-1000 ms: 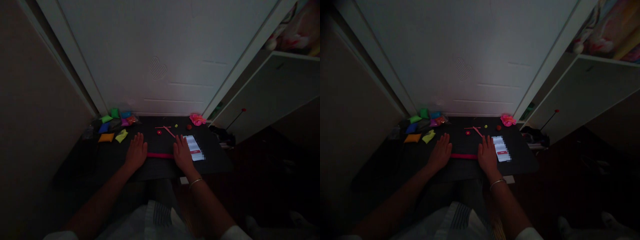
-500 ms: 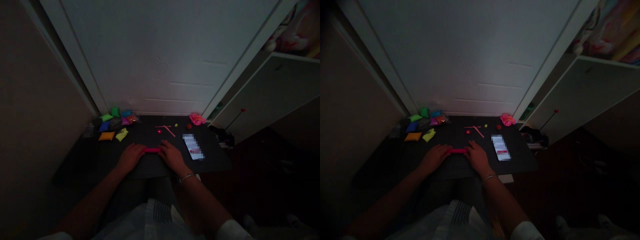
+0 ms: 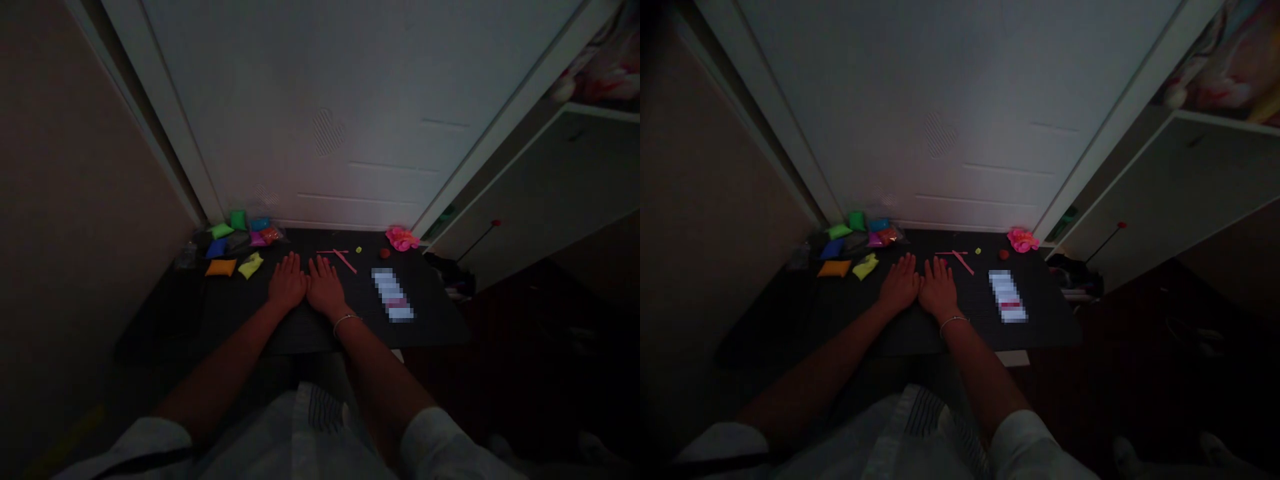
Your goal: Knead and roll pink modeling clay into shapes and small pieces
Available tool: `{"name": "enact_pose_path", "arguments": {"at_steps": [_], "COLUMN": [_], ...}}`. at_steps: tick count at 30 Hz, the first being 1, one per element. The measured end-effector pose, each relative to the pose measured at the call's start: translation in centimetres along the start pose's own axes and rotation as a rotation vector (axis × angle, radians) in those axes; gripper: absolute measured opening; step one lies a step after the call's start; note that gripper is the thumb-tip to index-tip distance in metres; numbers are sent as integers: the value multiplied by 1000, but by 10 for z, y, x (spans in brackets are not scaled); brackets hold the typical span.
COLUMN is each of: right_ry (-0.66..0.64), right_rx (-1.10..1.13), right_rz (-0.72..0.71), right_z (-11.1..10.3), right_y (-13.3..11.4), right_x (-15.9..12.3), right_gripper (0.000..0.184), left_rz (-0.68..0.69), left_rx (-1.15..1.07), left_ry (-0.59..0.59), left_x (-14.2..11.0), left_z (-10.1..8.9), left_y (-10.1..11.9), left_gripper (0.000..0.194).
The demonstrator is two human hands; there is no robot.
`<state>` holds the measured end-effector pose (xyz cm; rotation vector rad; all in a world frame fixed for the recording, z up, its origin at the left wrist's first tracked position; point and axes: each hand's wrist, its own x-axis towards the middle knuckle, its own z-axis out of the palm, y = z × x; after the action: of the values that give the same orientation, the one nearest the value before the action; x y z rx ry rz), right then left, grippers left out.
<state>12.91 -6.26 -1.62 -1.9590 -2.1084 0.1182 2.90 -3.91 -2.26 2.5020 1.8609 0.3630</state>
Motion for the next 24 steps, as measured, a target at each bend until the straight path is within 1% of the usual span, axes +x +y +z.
{"name": "enact_pose_path", "arguments": {"at_steps": [2, 5, 7, 8, 9, 10, 13, 15, 16, 17, 19, 21, 22, 23, 24], "right_ry": [-3, 19, 27, 34, 38, 43, 43, 22, 16, 14, 28, 39, 46, 51, 54], "right_rx": [-3, 0, 6, 7, 6, 4, -4, 1, 4, 7, 11, 15, 16, 16, 16], "right_rz": [-8, -40, -43, -29, -10, 19, 120, 133, 111, 77, 2, -17, -14, 5, 32], "right_z": [-1, -2, -2, -1, 0, 0, -1, -3, -4, -5, -5, -3, -3, -2, -2], "right_y": [1, -1, -4, -5, -5, -5, -2, 0, 1, 2, 1, -2, -3, -3, -3], "right_x": [-12, -48, -67, -70, -67, -60, -26, -14, -17, -25, -52, -77, -84, -85, -80], "right_gripper": [47, 48, 48, 48, 48, 48, 50, 51, 50, 50, 50, 51, 51, 52, 53], "left_rz": [42, 70, 65, 53, 37, 14, -55, -27, 3, 41, 91, 119, 117, 98, 74], "left_rx": [8, 21, 31, 34, 35, 35, 25, 19, 17, 17, 17, 22, 25, 26, 27], "left_ry": [12, 19, 30, 40, 52, 62, 57, 49, 45, 41, 24, 13, 15, 22, 31], "left_x": [-11, -45, -61, -63, -60, -52, -15, -2, -4, -11, -37, -62, -68, -69, -64], "left_z": [-1, -1, 0, 2, 2, 3, 4, 3, 2, 1, 1, 1, 1, 1, 1], "left_y": [-3, -4, -1, 1, 2, 3, 2, -1, -2, -4, -5, -5, -4, -3, -2], "left_gripper": [51, 51, 51, 51, 51, 51, 51, 51, 51, 50, 50, 50, 50, 50, 51]}}
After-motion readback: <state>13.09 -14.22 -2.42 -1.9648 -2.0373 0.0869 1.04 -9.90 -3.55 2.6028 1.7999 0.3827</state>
